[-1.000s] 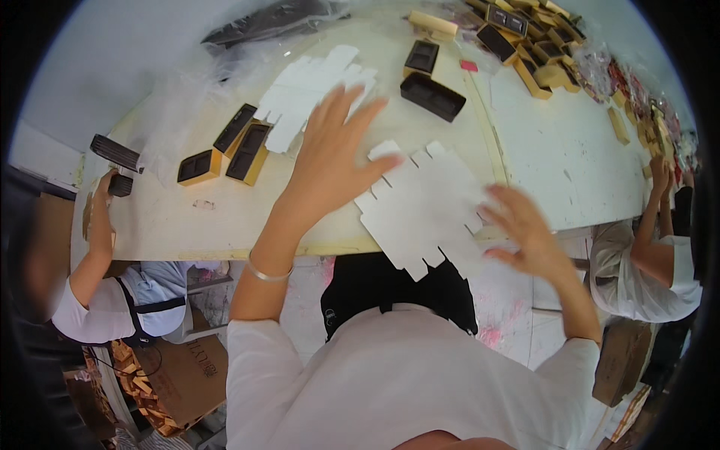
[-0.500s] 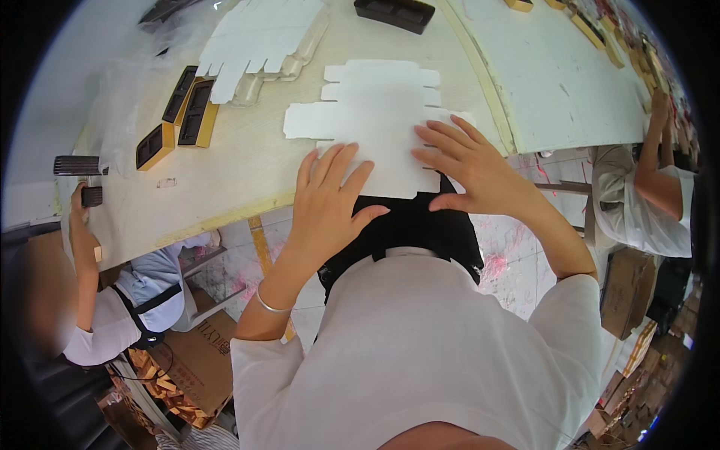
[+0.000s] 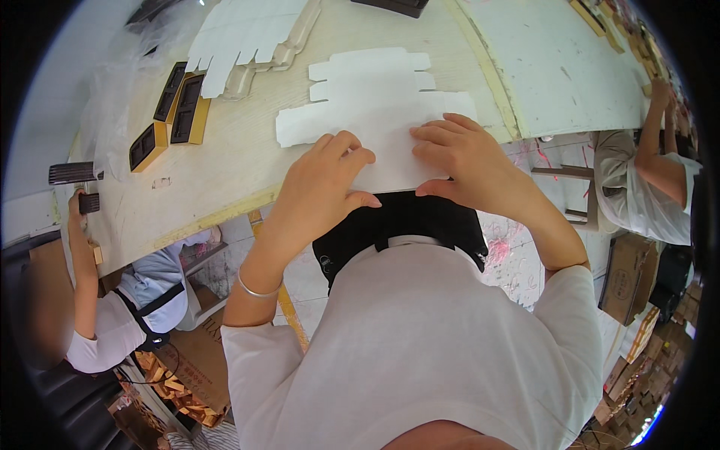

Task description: The person assembles small rectangular boxes by folding white cardboard pieces into frames and inserting dark rectangular inserts. They repeatedly pick up flat cardboard, fold it into a frame, place an insert inside, and set the completed box aside on the table.

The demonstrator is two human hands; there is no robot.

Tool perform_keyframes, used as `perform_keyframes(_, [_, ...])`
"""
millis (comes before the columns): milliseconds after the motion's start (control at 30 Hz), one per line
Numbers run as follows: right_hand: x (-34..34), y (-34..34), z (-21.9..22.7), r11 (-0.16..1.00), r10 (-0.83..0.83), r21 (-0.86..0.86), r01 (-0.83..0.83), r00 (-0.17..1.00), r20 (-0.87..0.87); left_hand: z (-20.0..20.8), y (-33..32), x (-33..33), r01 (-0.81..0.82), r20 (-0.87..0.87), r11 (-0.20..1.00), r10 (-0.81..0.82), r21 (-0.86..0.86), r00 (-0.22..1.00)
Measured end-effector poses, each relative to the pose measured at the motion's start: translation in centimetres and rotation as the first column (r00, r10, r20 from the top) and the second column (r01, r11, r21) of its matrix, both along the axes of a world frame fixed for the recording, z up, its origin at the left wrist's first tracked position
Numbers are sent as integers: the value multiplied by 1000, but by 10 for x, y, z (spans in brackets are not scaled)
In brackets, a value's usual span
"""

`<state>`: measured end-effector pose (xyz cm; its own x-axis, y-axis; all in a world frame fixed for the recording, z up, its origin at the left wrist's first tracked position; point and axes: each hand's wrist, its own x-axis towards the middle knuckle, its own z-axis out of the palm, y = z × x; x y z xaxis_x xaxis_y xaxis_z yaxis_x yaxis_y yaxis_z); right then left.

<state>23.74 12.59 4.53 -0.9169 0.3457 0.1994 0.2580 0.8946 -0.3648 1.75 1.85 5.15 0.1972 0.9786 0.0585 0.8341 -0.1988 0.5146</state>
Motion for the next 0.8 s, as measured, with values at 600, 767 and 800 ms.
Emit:
perform_keyframes(600, [-21,6,-27,936,77,349,-50,995,-66,-26,27,-13,-55,48,975,46,215,998])
perform_keyframes(767, [-27,11,-22,893,139,428,-139,990,32,-27,26,-16,-25,34,962,16,273,999])
perform_keyframes(800, [-29,16,-21,904,150,405,-139,989,3,-30,28,-17,-31,46,966,20,258,999])
